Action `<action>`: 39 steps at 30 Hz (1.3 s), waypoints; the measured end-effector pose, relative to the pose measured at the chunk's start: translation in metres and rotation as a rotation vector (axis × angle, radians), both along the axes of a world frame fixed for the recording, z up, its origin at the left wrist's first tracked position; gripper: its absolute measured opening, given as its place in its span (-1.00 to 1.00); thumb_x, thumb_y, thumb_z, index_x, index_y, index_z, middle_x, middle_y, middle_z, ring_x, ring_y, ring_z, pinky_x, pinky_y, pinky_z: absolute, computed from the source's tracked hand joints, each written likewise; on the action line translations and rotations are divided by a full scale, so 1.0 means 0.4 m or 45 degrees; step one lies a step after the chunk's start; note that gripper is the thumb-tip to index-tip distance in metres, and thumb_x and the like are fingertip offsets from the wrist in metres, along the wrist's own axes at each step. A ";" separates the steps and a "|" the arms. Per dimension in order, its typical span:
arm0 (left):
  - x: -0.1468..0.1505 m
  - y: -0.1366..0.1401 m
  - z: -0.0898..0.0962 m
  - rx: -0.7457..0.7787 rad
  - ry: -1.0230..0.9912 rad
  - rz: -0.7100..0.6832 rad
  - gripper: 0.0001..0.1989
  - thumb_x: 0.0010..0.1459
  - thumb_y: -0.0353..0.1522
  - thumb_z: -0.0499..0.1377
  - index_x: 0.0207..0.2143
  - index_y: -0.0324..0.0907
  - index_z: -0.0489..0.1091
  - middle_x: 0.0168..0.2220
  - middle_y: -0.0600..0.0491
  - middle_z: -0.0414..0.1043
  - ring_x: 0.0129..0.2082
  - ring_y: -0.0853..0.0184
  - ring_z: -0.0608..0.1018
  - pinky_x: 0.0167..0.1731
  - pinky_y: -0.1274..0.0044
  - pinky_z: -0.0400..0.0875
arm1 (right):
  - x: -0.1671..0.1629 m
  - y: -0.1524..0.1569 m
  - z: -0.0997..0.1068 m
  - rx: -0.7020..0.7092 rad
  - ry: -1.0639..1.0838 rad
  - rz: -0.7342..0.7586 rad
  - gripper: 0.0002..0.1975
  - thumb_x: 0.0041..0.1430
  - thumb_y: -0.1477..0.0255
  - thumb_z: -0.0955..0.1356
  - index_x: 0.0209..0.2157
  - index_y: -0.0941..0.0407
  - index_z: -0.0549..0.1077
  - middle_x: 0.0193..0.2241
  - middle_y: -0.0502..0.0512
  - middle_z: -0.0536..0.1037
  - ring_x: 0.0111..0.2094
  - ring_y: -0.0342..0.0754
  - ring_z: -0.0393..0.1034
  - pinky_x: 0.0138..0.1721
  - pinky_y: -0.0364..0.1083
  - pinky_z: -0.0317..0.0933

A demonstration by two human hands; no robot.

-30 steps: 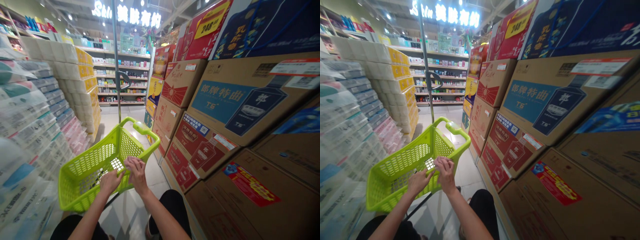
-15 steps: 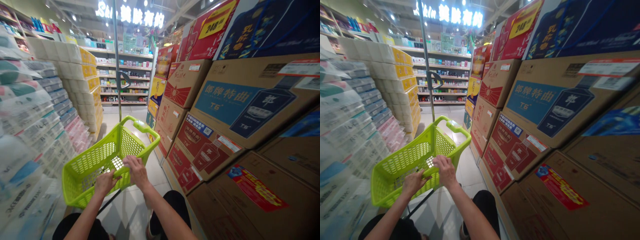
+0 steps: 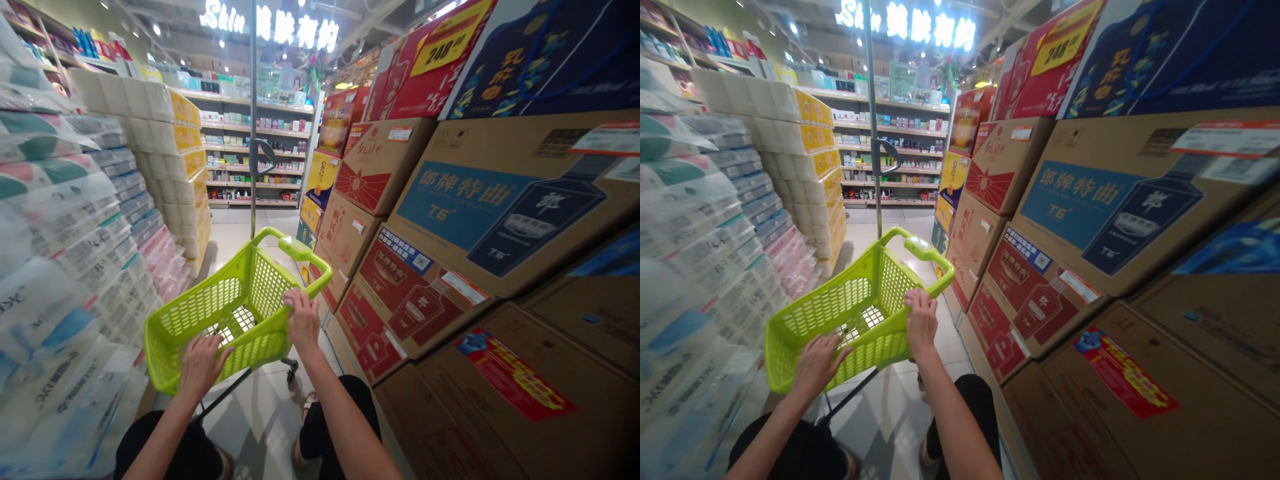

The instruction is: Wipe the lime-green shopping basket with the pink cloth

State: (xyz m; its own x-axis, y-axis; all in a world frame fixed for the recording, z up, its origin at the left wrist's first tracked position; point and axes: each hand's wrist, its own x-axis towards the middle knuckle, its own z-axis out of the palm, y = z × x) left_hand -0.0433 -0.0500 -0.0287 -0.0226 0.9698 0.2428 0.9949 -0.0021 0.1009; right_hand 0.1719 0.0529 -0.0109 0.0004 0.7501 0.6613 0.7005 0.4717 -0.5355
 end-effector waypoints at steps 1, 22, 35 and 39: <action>-0.001 -0.007 -0.004 -0.001 -0.004 0.038 -0.64 0.32 -0.15 -0.10 -0.18 -0.10 0.42 -0.15 -0.04 0.52 -0.07 0.21 0.47 0.19 0.34 0.07 | 0.003 0.003 0.002 -0.006 0.019 -0.022 -0.58 0.18 0.65 0.19 -0.03 0.01 0.44 0.03 0.07 0.44 -0.19 0.04 0.18 -0.23 -0.03 0.23; -0.074 -0.109 -0.060 0.161 -0.242 0.174 -0.67 0.30 -0.21 -0.07 -0.31 -0.10 0.45 -0.26 0.00 0.56 -0.16 0.20 0.52 0.13 0.23 0.18 | -0.100 -0.075 -0.009 -0.342 -0.378 0.303 -0.64 0.19 0.64 0.22 -0.10 0.00 0.46 -0.09 0.09 0.45 -0.08 0.02 0.21 -0.14 -0.06 0.20; -0.062 -0.113 -0.120 0.113 -0.400 0.253 -0.58 0.33 -0.25 -0.17 -0.33 -0.12 0.45 -0.30 0.00 0.59 -0.19 0.24 0.57 0.18 0.19 0.12 | -0.089 -0.066 -0.029 -0.312 -0.378 0.191 -0.55 0.12 0.71 0.20 -0.07 0.01 0.47 -0.05 0.08 0.47 -0.17 0.02 0.19 -0.21 -0.06 0.17; -0.053 -0.125 -0.118 0.110 -0.418 0.234 -0.60 0.33 -0.25 -0.16 -0.32 -0.10 0.45 -0.30 0.04 0.59 -0.20 0.28 0.56 0.19 0.23 0.11 | -0.148 -0.129 -0.044 -0.319 -0.480 0.574 -0.59 0.11 0.64 0.28 -0.06 -0.06 0.44 -0.08 0.01 0.47 -0.09 0.01 0.20 -0.22 -0.11 0.19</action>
